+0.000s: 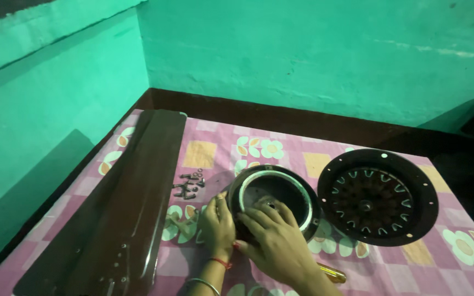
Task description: The person assembles a ceiling fan motor by placing the stator into the housing, inserting the rotor, and securing the cover with screws using a screwdriver. The person then attaches the fan blades to the motor housing.
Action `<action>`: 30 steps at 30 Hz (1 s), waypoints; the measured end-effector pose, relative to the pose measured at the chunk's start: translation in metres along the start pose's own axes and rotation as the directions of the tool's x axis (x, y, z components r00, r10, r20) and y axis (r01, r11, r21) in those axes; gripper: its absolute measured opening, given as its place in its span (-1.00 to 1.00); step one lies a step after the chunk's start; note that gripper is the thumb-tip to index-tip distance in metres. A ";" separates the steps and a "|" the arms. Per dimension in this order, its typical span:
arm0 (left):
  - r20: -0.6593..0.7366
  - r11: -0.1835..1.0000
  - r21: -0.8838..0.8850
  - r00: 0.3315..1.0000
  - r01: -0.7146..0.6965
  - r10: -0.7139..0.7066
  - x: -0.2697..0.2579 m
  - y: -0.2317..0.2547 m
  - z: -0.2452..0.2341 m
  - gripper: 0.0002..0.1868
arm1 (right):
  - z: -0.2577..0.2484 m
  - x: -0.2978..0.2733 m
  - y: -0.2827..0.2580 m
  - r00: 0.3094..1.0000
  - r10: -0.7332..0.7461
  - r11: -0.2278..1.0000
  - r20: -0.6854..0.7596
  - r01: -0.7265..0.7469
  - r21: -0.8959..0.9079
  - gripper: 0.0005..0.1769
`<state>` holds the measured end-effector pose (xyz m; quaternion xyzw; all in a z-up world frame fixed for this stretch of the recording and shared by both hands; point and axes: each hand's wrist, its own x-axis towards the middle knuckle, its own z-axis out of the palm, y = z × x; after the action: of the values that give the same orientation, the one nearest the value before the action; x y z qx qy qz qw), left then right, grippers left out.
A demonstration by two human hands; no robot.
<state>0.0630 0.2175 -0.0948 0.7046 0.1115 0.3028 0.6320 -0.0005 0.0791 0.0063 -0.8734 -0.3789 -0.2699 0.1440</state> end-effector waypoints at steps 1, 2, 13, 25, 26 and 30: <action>0.015 0.995 0.037 0.996 0.089 -0.089 0.000 -0.003 0.001 -0.59 | 0.001 0.008 0.000 0.999 -0.030 0.999 0.038 0.031 -0.017 -0.46; 0.027 0.982 0.074 0.984 0.173 -0.175 0.002 -0.005 0.003 -0.59 | 0.004 0.018 0.001 0.996 -0.060 0.997 0.073 0.062 -0.035 -0.44; -0.009 0.986 0.134 0.995 0.104 -0.104 -0.004 0.014 -0.002 -0.69 | 0.022 0.102 0.072 0.818 0.185 0.979 0.545 -0.200 -0.033 -0.44; -0.010 0.994 0.075 0.997 0.076 -0.075 -0.006 0.014 0.003 -0.72 | 0.025 0.073 0.097 0.830 0.436 0.875 0.348 -0.482 0.053 -0.54; 0.002 0.992 0.077 0.995 0.097 -0.097 -0.006 0.013 0.003 -0.72 | 0.025 0.067 0.095 0.815 0.473 0.851 0.336 -0.521 0.066 -0.54; -0.016 0.996 0.072 0.999 0.053 -0.052 -0.006 0.014 0.004 -0.74 | 0.022 0.049 0.097 0.812 0.564 0.807 0.149 -0.581 0.108 -0.52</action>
<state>0.0569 0.2084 -0.0833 0.7217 0.1452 0.2867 0.6131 0.1066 0.0528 0.0117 -0.9473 -0.1241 -0.1364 0.2621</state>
